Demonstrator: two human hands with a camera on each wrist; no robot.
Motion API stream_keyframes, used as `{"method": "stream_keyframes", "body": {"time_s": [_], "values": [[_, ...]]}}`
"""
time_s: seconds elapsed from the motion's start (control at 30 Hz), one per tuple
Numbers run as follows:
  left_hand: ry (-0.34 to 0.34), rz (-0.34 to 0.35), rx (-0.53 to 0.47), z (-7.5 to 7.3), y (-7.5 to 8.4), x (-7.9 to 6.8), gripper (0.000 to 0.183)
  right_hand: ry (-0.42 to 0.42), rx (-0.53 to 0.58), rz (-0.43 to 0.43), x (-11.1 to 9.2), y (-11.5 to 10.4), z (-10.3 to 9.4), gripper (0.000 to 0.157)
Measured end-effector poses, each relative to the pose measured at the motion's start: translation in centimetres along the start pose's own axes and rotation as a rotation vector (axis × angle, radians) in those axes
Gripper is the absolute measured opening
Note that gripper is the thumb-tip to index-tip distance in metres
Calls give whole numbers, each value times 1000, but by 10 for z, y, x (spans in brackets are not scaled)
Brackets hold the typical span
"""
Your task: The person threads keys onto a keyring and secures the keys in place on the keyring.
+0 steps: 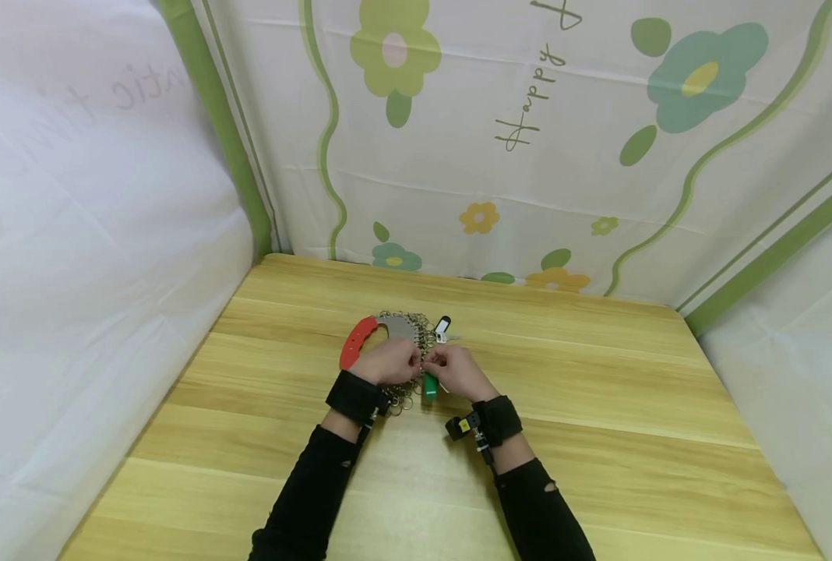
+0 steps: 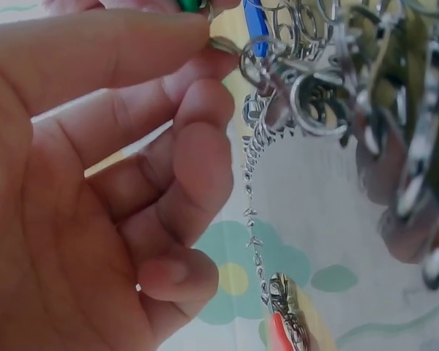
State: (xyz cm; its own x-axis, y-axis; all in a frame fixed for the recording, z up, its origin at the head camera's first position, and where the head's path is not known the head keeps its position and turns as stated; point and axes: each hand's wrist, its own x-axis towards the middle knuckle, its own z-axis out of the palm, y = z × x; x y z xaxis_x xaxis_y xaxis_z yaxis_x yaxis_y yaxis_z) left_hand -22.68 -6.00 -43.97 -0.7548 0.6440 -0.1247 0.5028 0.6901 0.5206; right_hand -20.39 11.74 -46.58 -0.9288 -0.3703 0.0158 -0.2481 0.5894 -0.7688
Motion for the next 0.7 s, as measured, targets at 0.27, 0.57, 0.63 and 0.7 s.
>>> {"method": "stream_keyframes", "body": {"time_s": [0.27, 0.57, 0.63, 0.7], "values": [[1, 21, 21, 0, -1, 0, 28, 9, -5, 17, 1, 4, 2, 12], [-5, 16, 29, 0, -1, 0, 30, 1, -13, 30, 2, 3, 1, 10], [-8, 11, 29, 0, -1, 0, 31, -3, -17, 26, 2, 2, 1, 10], [-11, 8, 31, 1, -1, 0, 32, -8, -20, 24, 2, 2, 1, 10]]}}
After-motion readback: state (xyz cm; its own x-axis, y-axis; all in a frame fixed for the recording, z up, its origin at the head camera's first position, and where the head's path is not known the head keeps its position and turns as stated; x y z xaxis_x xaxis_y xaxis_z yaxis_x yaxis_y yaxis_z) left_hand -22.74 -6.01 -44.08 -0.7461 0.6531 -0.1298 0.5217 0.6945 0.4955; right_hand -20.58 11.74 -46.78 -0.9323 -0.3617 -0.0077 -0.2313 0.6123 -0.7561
